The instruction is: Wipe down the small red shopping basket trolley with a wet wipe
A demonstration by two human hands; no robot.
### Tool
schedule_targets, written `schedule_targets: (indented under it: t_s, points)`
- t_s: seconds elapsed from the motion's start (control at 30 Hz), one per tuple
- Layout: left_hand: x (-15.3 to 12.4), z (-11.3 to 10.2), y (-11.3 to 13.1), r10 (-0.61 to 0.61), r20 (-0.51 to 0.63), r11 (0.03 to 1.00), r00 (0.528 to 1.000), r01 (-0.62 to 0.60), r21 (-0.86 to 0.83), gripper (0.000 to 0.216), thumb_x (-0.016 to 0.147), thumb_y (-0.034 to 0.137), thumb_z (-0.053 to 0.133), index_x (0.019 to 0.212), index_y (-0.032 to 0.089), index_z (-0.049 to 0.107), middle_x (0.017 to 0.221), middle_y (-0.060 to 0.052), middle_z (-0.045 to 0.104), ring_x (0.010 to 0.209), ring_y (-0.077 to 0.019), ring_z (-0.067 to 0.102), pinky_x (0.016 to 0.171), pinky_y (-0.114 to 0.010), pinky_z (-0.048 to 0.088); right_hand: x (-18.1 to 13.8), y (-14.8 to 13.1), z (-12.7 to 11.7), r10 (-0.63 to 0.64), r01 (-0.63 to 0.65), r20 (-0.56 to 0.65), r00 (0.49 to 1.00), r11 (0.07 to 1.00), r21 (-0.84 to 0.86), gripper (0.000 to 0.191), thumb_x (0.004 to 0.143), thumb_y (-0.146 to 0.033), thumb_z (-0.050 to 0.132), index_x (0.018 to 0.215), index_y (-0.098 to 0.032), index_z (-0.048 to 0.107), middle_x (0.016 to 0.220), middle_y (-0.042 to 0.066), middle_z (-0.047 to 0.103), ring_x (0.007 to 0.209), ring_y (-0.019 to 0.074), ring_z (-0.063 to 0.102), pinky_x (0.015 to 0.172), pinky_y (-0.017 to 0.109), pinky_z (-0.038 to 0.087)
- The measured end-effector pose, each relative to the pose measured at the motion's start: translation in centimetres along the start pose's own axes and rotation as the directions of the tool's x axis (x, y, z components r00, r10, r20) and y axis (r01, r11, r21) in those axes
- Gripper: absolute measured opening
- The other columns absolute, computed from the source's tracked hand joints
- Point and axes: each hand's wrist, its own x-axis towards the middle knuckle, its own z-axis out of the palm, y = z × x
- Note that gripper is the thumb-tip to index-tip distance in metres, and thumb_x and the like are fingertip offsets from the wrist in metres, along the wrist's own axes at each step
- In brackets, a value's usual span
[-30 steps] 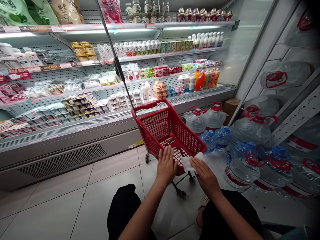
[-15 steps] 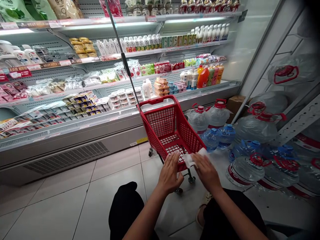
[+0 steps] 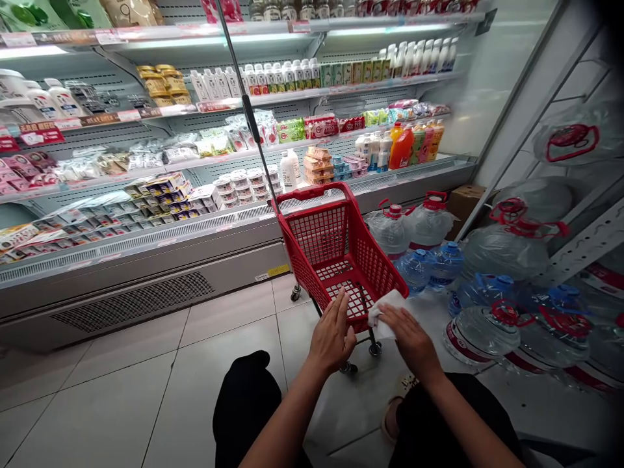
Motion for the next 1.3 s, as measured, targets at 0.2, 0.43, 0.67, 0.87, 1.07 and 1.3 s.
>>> schedule_targets:
  t_s: [0.2,0.43,0.67,0.87,1.07,1.3]
  points:
    - [0.0,0.9,0.5,-0.004,0.028,0.997,1.000,0.002,0.079,0.086,0.089,0.014,0.046,0.166,0.015,0.008,0.174,-0.012,0.017,0.159,-0.0243,0.022,0.128,-0.050,0.031,1.7,-3.8,1.4,0.016,-0.015,-0.047,0.999,1.000,0.025,0.064,0.103,-0.010,0.039,0.164,-0.025,0.029,0.151,0.005,0.059,0.143,0.0196,0.052,0.125,0.047,0.037]
    - [-0.8,-0.2,-0.5,-0.010,0.009,0.995,1.000,0.009,0.095,0.082,0.093,0.014,0.040,0.167,0.014,0.004,0.173,-0.011,0.022,0.159,-0.0219,0.023,0.127,-0.044,0.034,2.1,-4.1,1.9,-0.069,0.069,0.056,0.996,0.998,-0.003,0.063,0.104,-0.011,0.036,0.165,-0.027,0.027,0.157,0.004,0.051,0.146,0.0184,0.047,0.127,0.045,0.033]
    - [-0.9,0.4,-0.1,-0.021,-0.012,0.992,1.000,0.022,0.127,0.082,0.092,0.013,0.041,0.166,0.014,0.005,0.172,-0.010,0.026,0.158,-0.0221,0.027,0.128,-0.045,0.033,1.2,-2.1,0.8,0.101,-0.105,-0.054,0.993,0.991,-0.088,0.064,0.102,-0.009,0.035,0.163,-0.025,0.032,0.156,0.006,0.053,0.148,0.0230,0.045,0.125,0.054,0.034]
    - [-1.7,0.3,-0.9,0.004,-0.003,0.981,1.000,-0.003,0.194,0.085,0.091,0.012,0.042,0.166,0.013,0.004,0.171,-0.011,0.026,0.159,-0.0214,0.025,0.129,-0.044,0.030,2.3,-7.1,2.8,-0.090,0.090,0.056,0.994,0.996,-0.008,0.066,0.100,-0.007,0.034,0.164,-0.022,0.028,0.156,0.005,0.053,0.147,0.0192,0.047,0.126,0.046,0.034]
    - [-1.8,0.0,-1.9,0.006,0.007,0.957,1.000,-0.007,0.291,0.076,0.101,0.021,0.042,0.168,0.016,0.005,0.174,-0.011,0.016,0.159,-0.0225,0.023,0.127,-0.042,0.030,1.1,0.2,0.1,0.036,-0.035,0.021,0.999,0.998,-0.045,0.060,0.104,-0.016,0.037,0.162,-0.029,0.035,0.147,0.004,0.063,0.139,0.0222,0.056,0.125,0.050,0.036]
    - [-2.0,-0.3,-3.1,-0.061,-0.073,0.919,0.995,0.084,0.385,0.073,0.108,0.027,0.037,0.168,0.014,-0.004,0.174,-0.013,0.015,0.159,-0.0214,0.024,0.128,-0.043,0.031,1.7,-4.3,1.8,0.063,-0.063,0.004,0.998,0.998,-0.012,0.065,0.102,-0.010,0.038,0.164,-0.028,0.031,0.148,0.005,0.062,0.139,0.0237,0.056,0.120,0.050,0.043]
